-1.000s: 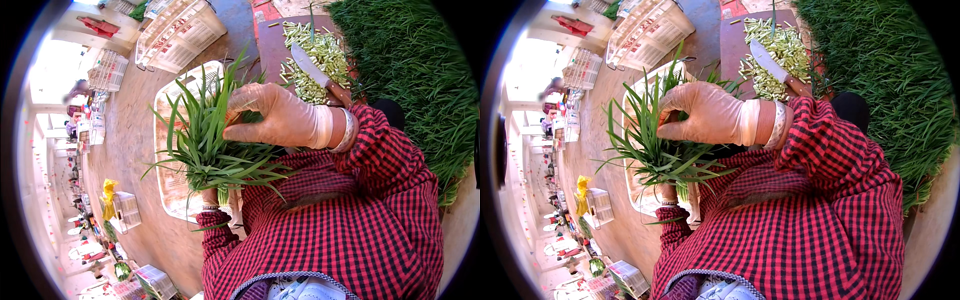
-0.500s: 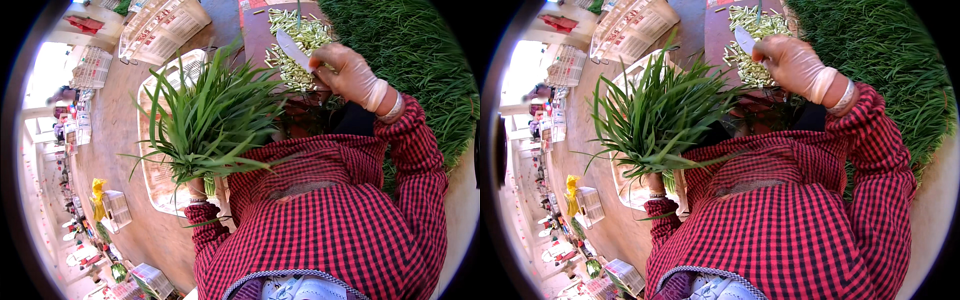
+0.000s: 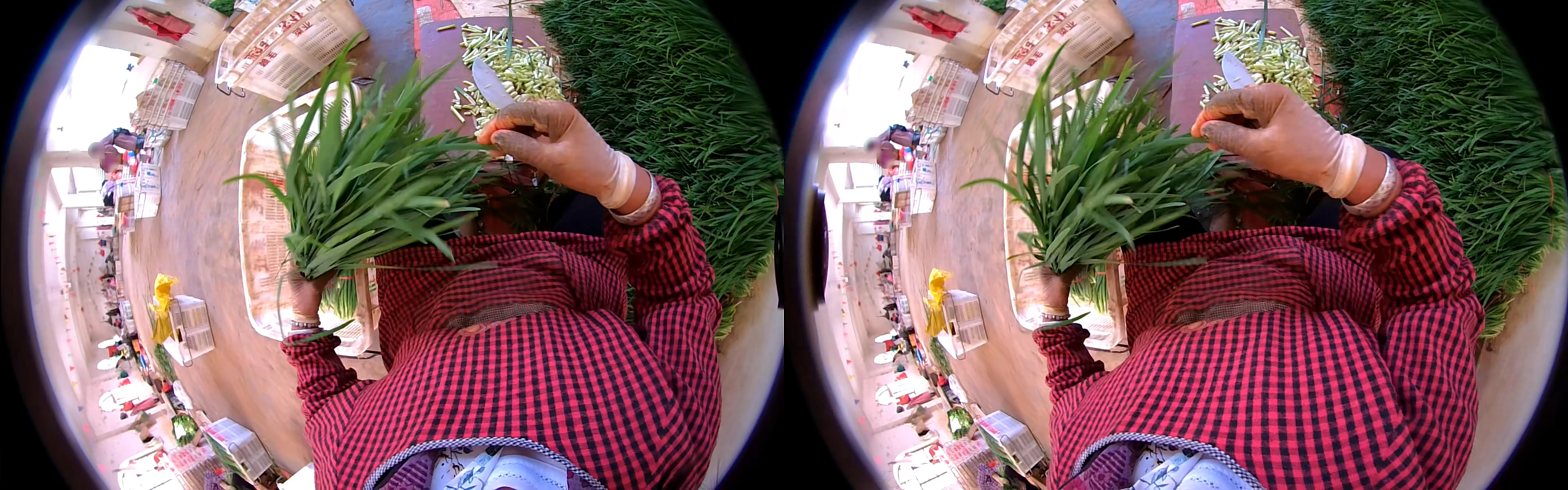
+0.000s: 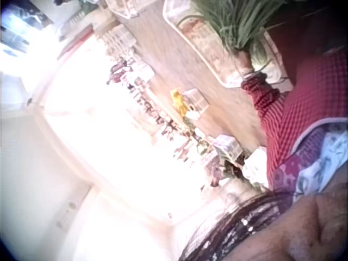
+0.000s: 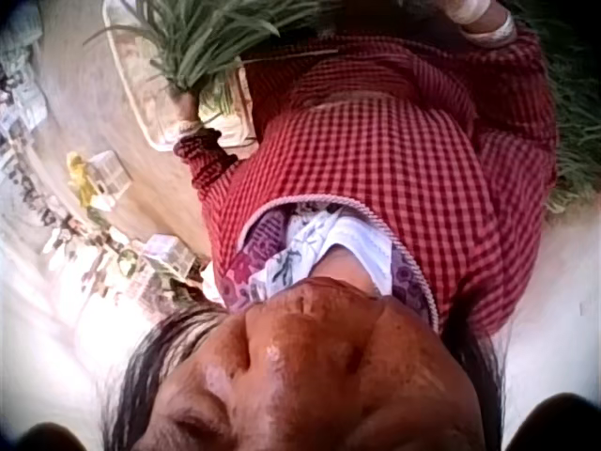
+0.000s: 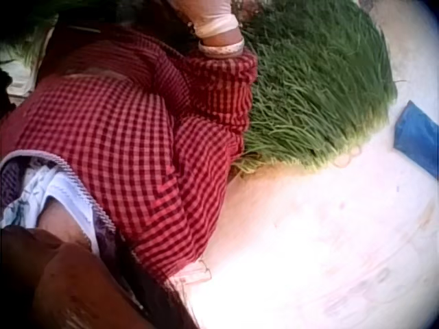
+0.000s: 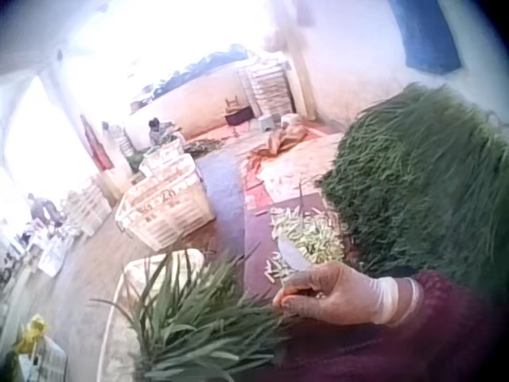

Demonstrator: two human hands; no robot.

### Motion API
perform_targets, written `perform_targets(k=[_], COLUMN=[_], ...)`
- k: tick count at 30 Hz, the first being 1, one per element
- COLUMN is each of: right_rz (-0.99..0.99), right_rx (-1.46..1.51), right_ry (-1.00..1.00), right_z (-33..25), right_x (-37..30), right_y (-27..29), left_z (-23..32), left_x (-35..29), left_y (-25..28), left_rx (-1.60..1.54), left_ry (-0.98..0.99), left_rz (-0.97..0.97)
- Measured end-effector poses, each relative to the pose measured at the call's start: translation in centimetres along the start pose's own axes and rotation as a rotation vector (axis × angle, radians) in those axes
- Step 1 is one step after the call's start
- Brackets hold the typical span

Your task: The person trims the root ends of chive bundles using a knife on a wooden block and places the trimmed bundles into a plastic crate.

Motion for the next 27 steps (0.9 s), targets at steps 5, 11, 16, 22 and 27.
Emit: perform_targets(k=[5, 11, 16, 22, 27], right_rz=[-0.15, -0.318, -0.322, -0.406, -0.288], right_rx=[0.155, 0.037, 0.096, 0.15, 0.015], right_ry=[-0.209, -0.347, -0.447, -0.527, 0.057], right_z=[0.0, 0.5, 1.5, 1.3, -2.6], right_x=[-1.3, -2.0, -2.7, -3.3, -2.1], right_y=[-1.8, -4.2, -5.4, -7.3, -6.8], left_z=[0.4, 0.3, -1.2, -1.4, -3.7], left_x=[-0.8, -0.5, -0.5, -0.6, -0.7], left_y=[-0.4, -2.6, -1.7, -1.4, -1.3], left_rx=[0.052, -0.135, -0.036, 0.009, -0.362], left_ry=[-0.008, -0.083, -0.039, -0.144, 0.04], left_rz=[0.03, -0.044, -0.037, -0.056, -0.005])
Point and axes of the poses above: each hand's wrist, its own x-axis towards the middle knuckle, its own y-axis out of the back of the hand, z = x × y, the point moved 10 cm from there along x, towards the middle knuckle, and after that the axes turned 6 degrees about -y, right-handed, at the moved point
